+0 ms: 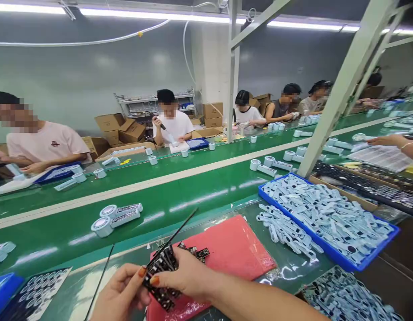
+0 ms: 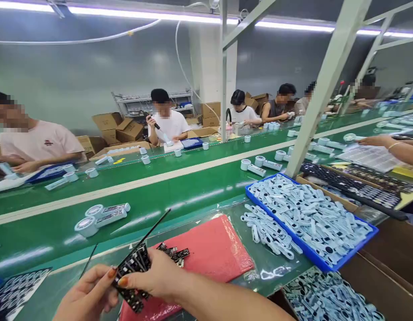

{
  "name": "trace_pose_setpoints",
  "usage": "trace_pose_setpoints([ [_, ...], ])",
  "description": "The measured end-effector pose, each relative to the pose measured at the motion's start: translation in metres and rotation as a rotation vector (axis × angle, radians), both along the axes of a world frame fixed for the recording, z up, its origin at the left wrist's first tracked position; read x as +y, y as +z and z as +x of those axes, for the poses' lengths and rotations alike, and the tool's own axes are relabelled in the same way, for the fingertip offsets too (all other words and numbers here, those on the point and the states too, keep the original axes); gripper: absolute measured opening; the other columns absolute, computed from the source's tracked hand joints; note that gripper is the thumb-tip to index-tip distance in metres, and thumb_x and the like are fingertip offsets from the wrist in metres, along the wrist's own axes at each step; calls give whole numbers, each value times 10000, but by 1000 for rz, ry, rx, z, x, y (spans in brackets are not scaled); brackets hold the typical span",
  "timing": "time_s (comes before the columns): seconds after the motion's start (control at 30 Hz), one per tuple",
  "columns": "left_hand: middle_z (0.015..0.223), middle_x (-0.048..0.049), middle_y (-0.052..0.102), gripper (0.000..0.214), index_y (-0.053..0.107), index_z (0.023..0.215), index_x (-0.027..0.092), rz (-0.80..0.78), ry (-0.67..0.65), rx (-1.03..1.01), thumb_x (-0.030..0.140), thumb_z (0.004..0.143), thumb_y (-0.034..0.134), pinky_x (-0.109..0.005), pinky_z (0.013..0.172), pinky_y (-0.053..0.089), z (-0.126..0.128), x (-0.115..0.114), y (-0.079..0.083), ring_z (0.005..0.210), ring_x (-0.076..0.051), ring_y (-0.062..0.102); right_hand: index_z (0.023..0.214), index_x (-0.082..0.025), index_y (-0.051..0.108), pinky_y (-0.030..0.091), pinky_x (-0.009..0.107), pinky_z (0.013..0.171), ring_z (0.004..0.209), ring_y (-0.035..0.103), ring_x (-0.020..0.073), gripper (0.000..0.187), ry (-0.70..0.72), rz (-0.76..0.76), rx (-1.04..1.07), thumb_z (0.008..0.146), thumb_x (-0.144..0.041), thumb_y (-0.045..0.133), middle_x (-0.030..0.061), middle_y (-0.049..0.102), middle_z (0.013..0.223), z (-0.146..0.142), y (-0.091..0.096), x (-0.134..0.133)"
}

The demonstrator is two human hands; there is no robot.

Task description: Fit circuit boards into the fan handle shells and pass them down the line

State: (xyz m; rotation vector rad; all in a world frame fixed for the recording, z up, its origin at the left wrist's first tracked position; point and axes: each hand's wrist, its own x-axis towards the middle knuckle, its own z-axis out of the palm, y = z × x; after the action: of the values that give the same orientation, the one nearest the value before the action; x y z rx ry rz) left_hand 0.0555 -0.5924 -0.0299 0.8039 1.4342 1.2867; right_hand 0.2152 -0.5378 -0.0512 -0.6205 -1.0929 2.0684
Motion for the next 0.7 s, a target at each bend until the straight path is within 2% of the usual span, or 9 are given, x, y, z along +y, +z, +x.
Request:
trace_pose_setpoints([
  [0.1, 397, 77, 443, 473, 531, 689, 175, -41, -90, -298, 483, 599, 880, -138, 415, 342, 10, -11, 0, 362, -38, 346, 937, -163, 615, 416, 256, 642, 681, 554, 139, 593, 54, 115, -47, 557, -482, 940, -12, 645, 791, 13, -1, 2],
  [0.17, 395, 101, 427, 457, 522, 712, 174, -66, -161, -462, 418, 593, 890, -123, 364, 280, 21, -19, -2, 301, -7, 257, 978, -166, 611, 414, 249, 619, 676, 553, 138, 592, 134, 184, -83, 580, -464, 933, -12, 650, 802, 21, -3, 5],
  [0.23, 430, 91, 477, 450, 514, 723, 169, -9, -149, -507, 391, 603, 886, -114, 339, 249, 30, -23, -3, 284, 0, 284, 1013, -165, 614, 428, 246, 619, 690, 558, 141, 608, 149, 194, -85, 595, -471, 932, -2, 652, 823, 24, -6, 6],
  [0.37, 564, 14, 642, 417, 568, 881, 164, 194, 120, -256, 423, 691, 834, -150, 462, 452, 35, -19, 2, 461, -99, 602, 1073, -192, 591, 500, 277, 634, 787, 597, 182, 601, 69, -30, 4, 749, -665, 773, 43, 644, 928, 19, -6, -9],
  [0.43, 629, -13, 682, 440, 585, 976, 158, 189, 156, -162, 441, 719, 803, -195, 509, 507, 31, -18, 7, 527, -137, 654, 1114, -209, 564, 514, 291, 611, 818, 608, 206, 623, 90, -97, -18, 757, -682, 756, 59, 641, 953, 17, -4, -19],
  [0.6, 570, 15, 596, 329, 606, 759, 142, 165, -28, 24, 412, 749, 795, -158, 466, 427, 10, -23, 17, 492, -95, 607, 1016, -196, 578, 440, 260, 534, 709, 564, 185, 513, 95, 62, -212, 715, -514, 845, 30, 623, 843, 22, -5, -28],
  [0.7, 645, 16, 567, 348, 614, 667, 139, 207, -153, -29, 408, 712, 830, -169, 420, 417, 4, -33, 17, 461, -67, 557, 988, -206, 570, 454, 278, 542, 623, 539, 158, 463, 187, 77, -176, 701, -440, 847, -3, 621, 801, 31, -5, -29],
])
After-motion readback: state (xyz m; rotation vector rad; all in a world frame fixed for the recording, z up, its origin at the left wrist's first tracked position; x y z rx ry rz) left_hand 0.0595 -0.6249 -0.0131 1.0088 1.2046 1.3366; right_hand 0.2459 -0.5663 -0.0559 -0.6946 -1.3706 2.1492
